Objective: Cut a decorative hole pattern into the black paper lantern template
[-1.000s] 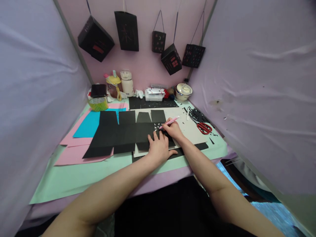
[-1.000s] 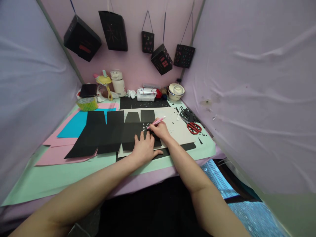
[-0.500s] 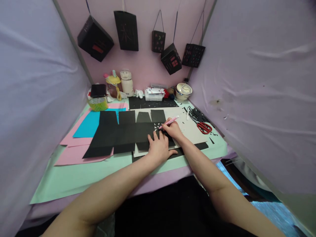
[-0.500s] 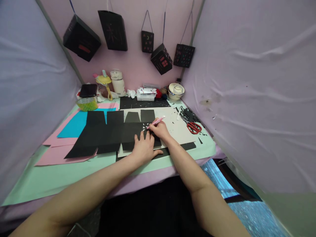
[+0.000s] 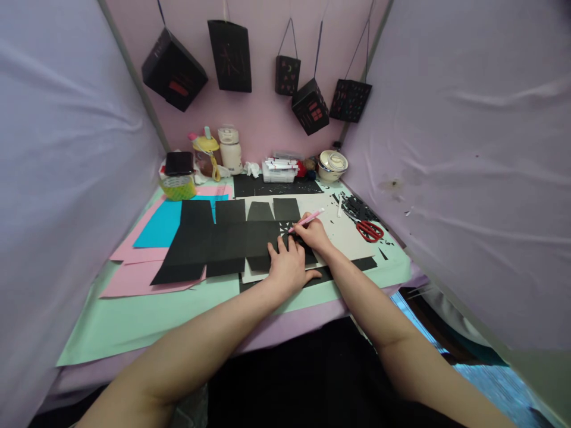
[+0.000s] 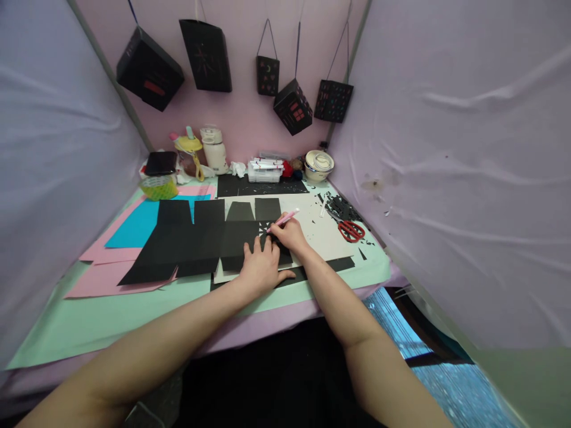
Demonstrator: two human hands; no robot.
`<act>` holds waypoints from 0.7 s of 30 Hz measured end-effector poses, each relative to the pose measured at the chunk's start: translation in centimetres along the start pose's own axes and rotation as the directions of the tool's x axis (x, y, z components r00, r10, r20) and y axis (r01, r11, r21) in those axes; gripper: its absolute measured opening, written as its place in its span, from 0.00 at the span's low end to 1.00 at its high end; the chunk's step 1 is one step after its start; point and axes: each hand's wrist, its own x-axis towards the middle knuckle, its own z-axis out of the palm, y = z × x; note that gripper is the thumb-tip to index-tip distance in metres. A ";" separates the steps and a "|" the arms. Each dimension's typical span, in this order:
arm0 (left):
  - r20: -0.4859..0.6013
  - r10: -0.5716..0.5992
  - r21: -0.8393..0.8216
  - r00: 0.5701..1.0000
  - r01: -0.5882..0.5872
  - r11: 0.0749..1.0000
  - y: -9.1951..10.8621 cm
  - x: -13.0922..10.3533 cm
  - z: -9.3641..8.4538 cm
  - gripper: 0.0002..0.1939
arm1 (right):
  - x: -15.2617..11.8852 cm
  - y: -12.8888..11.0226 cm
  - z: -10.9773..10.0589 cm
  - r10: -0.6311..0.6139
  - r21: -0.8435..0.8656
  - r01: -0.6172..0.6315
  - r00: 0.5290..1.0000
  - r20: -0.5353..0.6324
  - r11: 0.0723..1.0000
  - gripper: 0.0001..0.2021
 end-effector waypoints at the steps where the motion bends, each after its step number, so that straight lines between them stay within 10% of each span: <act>1: -0.001 0.000 0.000 1.000 0.000 1.000 0.0 0.0 0.0 0.49 | 0.0 0.0 0.0 0.000 0.003 0.000 1.000 -0.003 1.000 0.06; 21: -0.012 -0.004 0.008 1.000 0.004 1.000 0.0 0.1 0.3 0.48 | 0.0 -0.1 -0.2 0.019 -0.015 -0.020 0.998 -0.062 1.000 0.06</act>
